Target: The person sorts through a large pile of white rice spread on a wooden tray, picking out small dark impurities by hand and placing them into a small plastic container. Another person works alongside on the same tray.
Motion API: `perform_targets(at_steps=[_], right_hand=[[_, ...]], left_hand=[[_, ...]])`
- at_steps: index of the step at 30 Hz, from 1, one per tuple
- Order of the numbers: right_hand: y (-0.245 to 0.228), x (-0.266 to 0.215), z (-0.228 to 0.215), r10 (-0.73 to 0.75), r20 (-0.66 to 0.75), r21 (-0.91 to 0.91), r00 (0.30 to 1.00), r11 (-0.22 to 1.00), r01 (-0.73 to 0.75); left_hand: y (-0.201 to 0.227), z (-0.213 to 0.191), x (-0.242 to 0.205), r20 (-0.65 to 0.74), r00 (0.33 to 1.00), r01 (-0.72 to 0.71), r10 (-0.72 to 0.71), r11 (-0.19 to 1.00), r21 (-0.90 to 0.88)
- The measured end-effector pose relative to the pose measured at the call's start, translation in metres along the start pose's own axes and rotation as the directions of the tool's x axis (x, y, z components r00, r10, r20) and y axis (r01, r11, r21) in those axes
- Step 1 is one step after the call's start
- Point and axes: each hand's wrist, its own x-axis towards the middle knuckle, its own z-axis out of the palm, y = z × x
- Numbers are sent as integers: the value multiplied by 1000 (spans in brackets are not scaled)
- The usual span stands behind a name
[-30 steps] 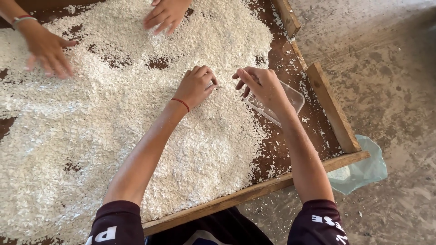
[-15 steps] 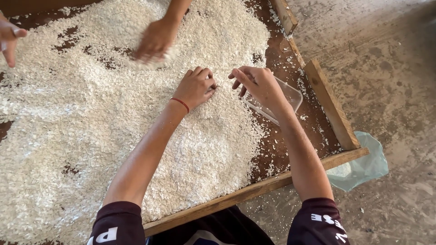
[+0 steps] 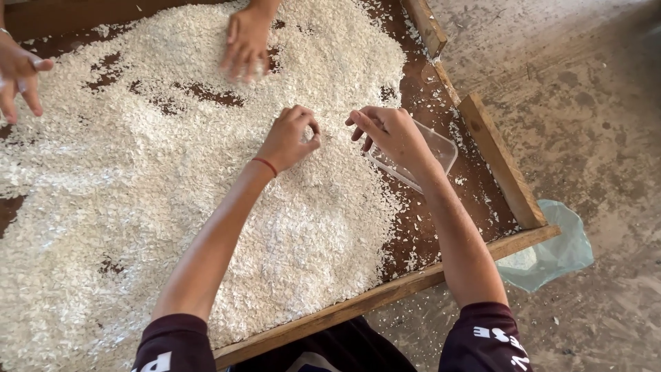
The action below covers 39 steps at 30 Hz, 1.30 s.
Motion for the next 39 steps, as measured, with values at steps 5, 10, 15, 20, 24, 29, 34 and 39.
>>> perform_targets(at_steps=[5,10,15,20,24,29,34,39], right_hand=[[-8,2,3,14,29,-53,999,999,-13],[-8,8,15,-51,66,-146,997,987,60],[3,9,27,-160,56,-122,986,979,165],[23,10,34,-171,51,-165,984,970,177],[30,13,31,-191,25,-215,981,958,192],[27,11,32,-163,27,-244,986,956,164],[24,10,32,-157,32,-270,987,950,160],[23,9,41,-136,29,-385,990,913,137]], left_hand=[[-1,-16,-13,-21,996,62,-82,878,-474],[25,-34,-30,29,990,119,-138,709,-695],[49,-47,-44,60,990,125,-128,592,-796],[43,-47,-46,71,989,139,-133,621,-772],[36,-48,-48,88,981,182,-176,643,-744],[37,-49,-52,80,984,161,-160,602,-782],[33,-52,-63,67,986,145,-156,566,-812],[3,-66,-94,33,987,119,-159,570,-813]])
